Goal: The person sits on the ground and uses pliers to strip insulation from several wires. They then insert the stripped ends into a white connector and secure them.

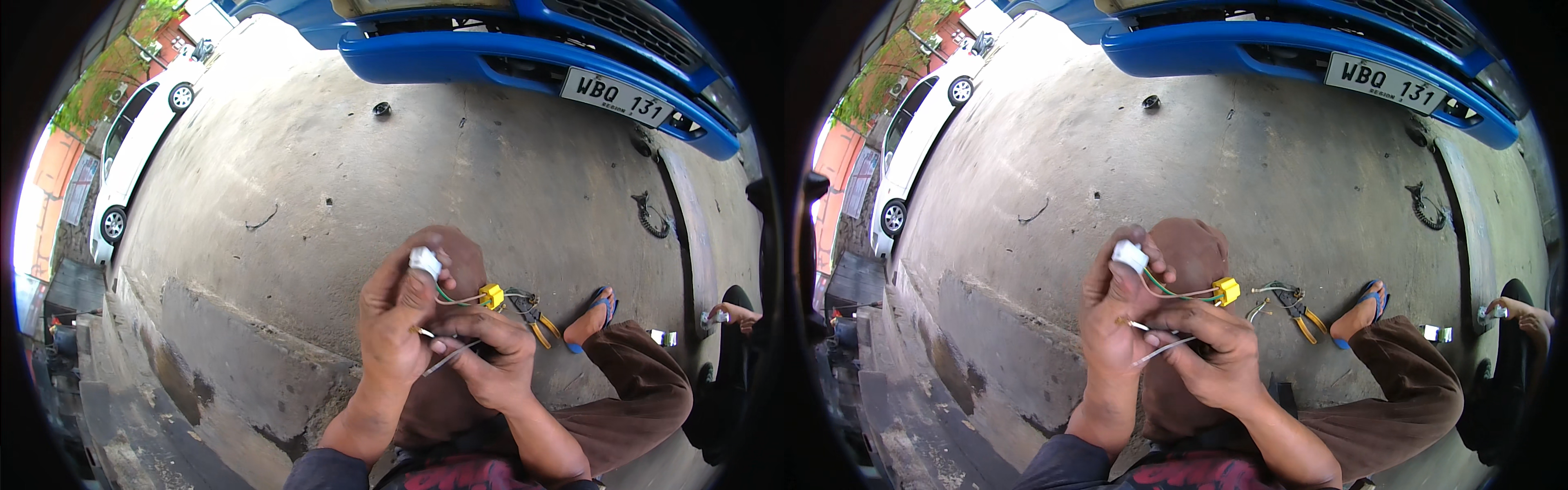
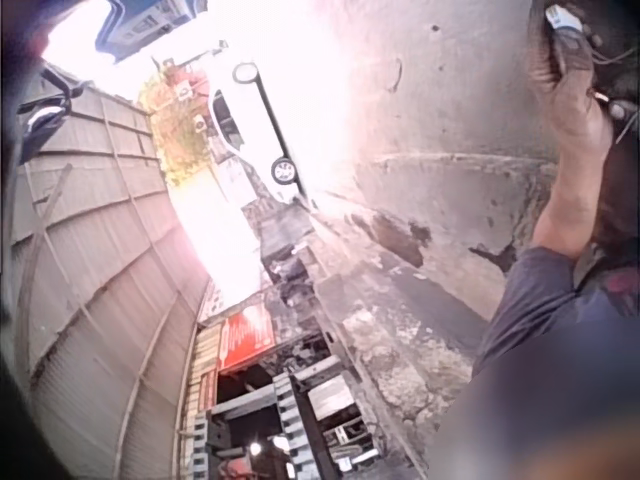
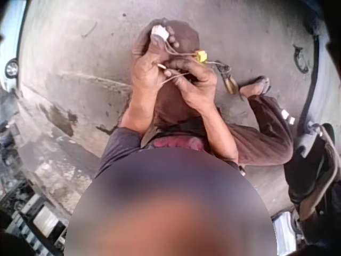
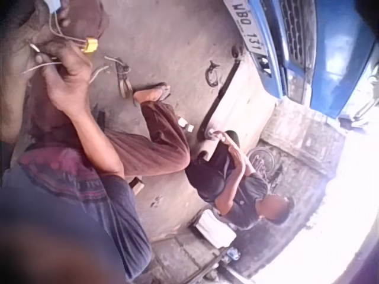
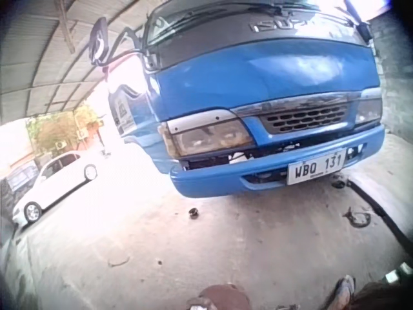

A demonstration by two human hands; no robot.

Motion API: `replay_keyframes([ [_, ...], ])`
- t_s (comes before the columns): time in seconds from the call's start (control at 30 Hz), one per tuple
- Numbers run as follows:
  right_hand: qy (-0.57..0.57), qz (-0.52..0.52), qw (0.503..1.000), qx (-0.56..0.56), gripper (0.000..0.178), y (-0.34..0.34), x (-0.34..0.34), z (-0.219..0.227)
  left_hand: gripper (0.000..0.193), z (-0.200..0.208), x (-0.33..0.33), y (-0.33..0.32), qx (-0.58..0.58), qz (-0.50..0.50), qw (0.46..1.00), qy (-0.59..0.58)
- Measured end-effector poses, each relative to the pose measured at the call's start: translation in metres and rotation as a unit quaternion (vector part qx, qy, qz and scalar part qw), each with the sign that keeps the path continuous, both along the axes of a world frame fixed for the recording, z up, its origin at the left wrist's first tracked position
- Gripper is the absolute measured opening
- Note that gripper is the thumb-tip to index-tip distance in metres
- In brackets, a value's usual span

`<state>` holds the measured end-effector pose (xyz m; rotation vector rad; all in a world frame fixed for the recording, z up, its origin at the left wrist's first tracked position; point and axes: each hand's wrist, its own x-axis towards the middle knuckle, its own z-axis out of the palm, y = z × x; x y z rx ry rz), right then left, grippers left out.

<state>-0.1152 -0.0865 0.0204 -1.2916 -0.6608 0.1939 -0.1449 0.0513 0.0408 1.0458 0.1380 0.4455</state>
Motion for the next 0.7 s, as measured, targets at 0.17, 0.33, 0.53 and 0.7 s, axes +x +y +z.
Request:
replay_keyframes([
  [0.17, 0.103, -0.028, 0.992, 0.069, 0.021, -0.024, 0.001, -0.003, 0.034, 0.012, -0.012, -0.005, 0.302, 0.074, 0.950, -0.025],
  [0.33, 0.097, -0.040, 0.992, 0.069, 0.020, -0.035, 0.008, -0.005, 0.033, 0.019, -0.014, -0.004, 0.397, 0.063, 0.915, -0.037],
  [0.53, -0.011, -0.093, 0.996, -0.007, 0.018, -0.031, 0.013, 0.009, 0.032, 0.013, -0.017, -0.004, 0.306, 0.048, 0.950, -0.036],
  [0.7, -0.120, -0.156, 0.976, -0.096, 0.020, -0.030, 0.016, 0.025, 0.038, -0.002, -0.014, -0.002, 0.073, -0.002, 0.997, -0.014],
])
